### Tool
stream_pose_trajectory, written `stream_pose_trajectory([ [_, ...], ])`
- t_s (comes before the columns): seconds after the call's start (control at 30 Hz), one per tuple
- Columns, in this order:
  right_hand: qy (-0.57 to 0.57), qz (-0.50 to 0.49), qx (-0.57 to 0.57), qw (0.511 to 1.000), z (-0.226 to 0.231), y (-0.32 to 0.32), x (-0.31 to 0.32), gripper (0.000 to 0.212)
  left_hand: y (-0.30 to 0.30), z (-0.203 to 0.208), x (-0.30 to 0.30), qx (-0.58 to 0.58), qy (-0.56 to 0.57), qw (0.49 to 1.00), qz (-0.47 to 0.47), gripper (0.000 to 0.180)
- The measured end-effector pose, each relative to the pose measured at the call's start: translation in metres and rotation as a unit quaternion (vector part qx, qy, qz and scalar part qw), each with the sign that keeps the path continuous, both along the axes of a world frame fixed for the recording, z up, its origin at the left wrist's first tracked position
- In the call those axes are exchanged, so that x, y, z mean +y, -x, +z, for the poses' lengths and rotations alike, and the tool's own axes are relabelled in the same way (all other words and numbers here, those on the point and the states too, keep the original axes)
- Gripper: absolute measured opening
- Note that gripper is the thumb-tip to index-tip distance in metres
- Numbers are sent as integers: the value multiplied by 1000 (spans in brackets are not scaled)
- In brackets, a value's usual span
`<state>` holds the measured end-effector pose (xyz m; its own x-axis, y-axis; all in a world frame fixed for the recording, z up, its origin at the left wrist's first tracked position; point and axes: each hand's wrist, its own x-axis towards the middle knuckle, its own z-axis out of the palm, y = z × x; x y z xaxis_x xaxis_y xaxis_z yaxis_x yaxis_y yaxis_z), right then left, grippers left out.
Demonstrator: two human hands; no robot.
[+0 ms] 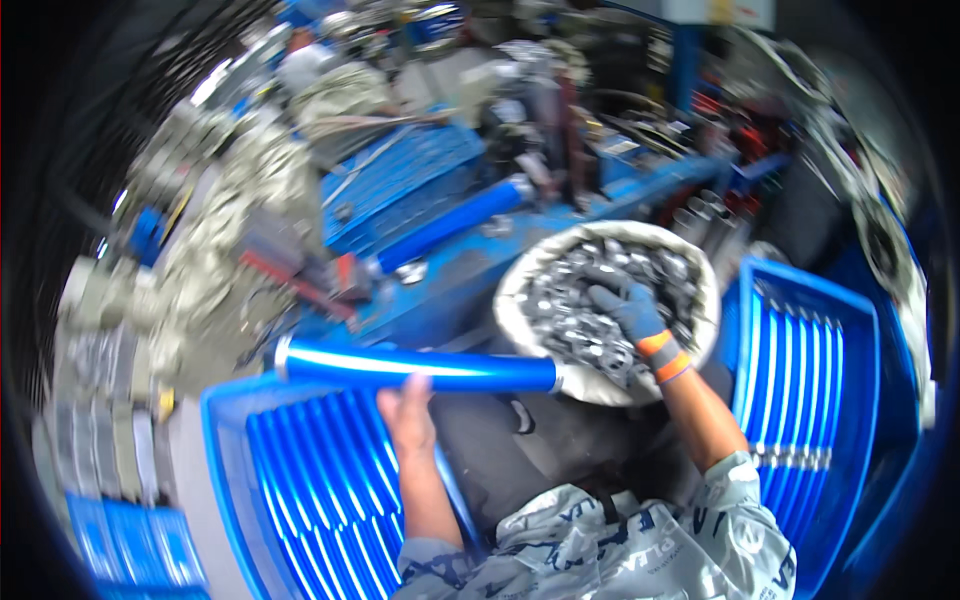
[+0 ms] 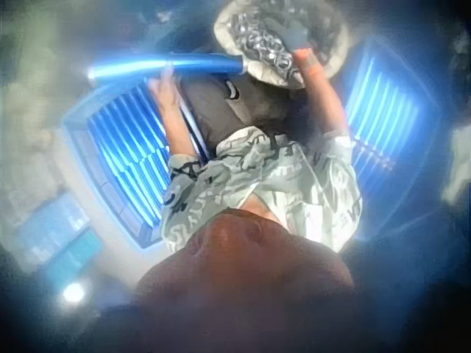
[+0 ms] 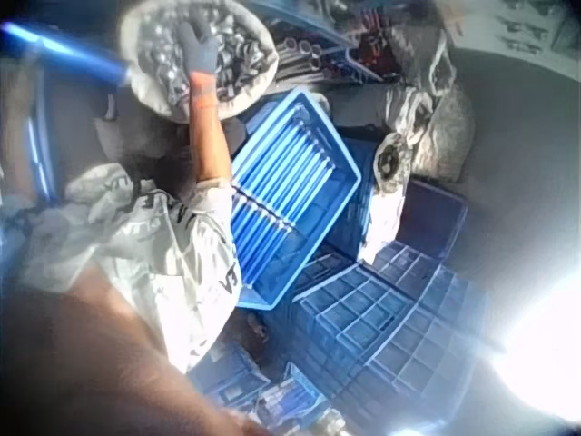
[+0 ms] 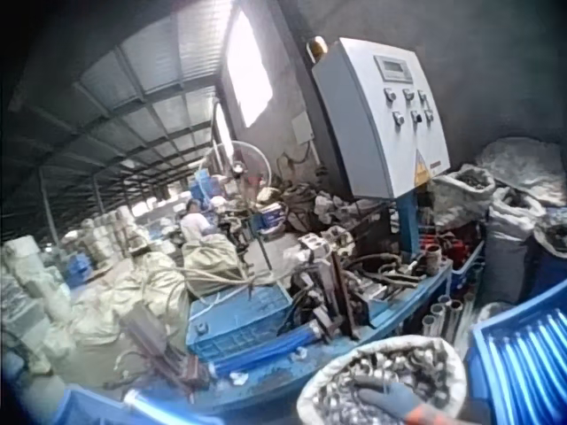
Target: The person assembles metal rings onto blue tubes using an assembly fixture, then places the completed assemblies into a blue crate.
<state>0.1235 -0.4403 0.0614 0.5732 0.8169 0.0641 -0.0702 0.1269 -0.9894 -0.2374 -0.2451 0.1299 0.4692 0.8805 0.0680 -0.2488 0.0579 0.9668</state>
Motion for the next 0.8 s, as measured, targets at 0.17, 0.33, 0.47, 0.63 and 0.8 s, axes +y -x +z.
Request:
stream_pose_trajectory([
  [0.17, -48, 35, -82, 995, 70, 19, 183, 66, 37, 38, 20, 185, -173, 967, 21, 58],
  [0.33, 66, -65, -613, 785, 58, 5, 328, 98, 47, 69, 27, 72, -103, 991, 50, 46],
  [0.47, 216, -97, -714, 658, 45, -18, 359, 84, 38, 42, 61, 67, -97, 990, 81, 44],
  [0.63, -71, -35, -679, 730, 67, -33, 364, 36, 30, -10, 101, -88, 47, 975, 196, 41],
  [0.8, 66, 57, -690, 718, 67, -76, 289, 90, -37, -51, 92, -122, 116, 972, 162, 47],
])
